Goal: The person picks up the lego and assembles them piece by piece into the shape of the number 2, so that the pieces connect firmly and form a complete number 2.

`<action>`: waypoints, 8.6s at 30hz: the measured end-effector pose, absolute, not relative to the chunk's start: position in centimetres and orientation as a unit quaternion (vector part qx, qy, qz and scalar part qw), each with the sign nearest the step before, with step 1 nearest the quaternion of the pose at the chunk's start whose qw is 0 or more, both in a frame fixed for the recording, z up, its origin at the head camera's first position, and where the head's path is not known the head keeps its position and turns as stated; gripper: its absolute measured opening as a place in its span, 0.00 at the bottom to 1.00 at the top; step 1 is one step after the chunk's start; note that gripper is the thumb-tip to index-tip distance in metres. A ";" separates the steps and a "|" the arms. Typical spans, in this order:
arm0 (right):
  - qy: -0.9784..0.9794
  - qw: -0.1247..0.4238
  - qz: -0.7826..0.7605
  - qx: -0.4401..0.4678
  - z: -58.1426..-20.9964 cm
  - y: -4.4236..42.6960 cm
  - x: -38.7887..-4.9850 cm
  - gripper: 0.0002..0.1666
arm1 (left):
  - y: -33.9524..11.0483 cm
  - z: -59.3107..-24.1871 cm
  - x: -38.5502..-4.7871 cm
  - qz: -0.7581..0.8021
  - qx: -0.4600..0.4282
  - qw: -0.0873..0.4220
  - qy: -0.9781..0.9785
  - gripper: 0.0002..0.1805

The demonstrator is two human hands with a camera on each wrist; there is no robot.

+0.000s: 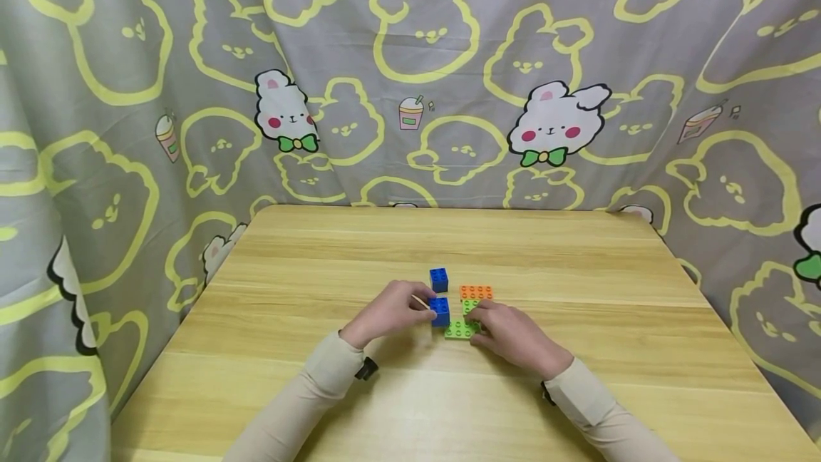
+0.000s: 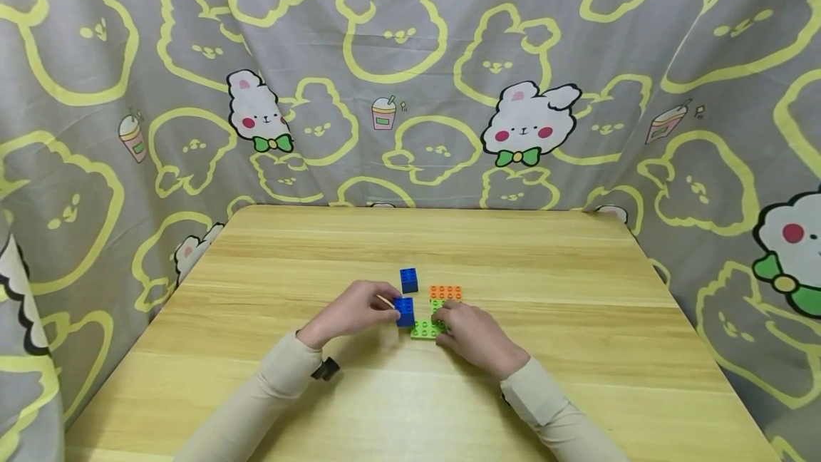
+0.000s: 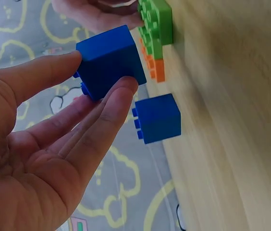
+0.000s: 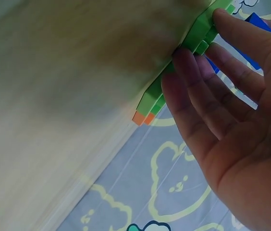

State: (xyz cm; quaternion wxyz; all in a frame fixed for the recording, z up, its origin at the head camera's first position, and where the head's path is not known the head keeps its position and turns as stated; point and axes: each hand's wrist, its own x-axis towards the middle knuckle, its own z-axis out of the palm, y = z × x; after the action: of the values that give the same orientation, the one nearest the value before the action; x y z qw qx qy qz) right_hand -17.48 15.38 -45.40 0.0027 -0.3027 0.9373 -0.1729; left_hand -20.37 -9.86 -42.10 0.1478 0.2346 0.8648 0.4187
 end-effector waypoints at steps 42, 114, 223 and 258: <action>0.933 -0.028 -0.152 -0.325 -45.8 15.0 -17.3 0.14 | -8.1 -43.1 -19.2 0.391 0.252 0.164 0.870 0.16; 0.887 0.080 -0.362 -0.275 -45.7 14.6 -17.6 0.26 | -8.3 -44.0 -19.5 0.409 0.228 0.181 0.865 0.15; 0.881 0.073 -0.379 -0.274 -45.3 14.4 -17.6 0.12 | -8.0 -43.9 -19.2 0.423 0.221 0.167 0.863 0.08; 0.873 0.088 -0.391 -0.278 -45.4 14.4 -17.8 0.14 | -7.9 -43.9 -19.1 0.448 0.200 0.190 0.851 0.10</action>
State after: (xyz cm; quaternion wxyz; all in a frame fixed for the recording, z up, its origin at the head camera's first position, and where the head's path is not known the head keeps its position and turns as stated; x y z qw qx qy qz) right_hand -17.85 14.44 -45.37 0.0875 -0.2784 0.8730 -0.3908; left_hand -19.13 -7.93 -43.88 0.1896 0.2001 0.8505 0.4479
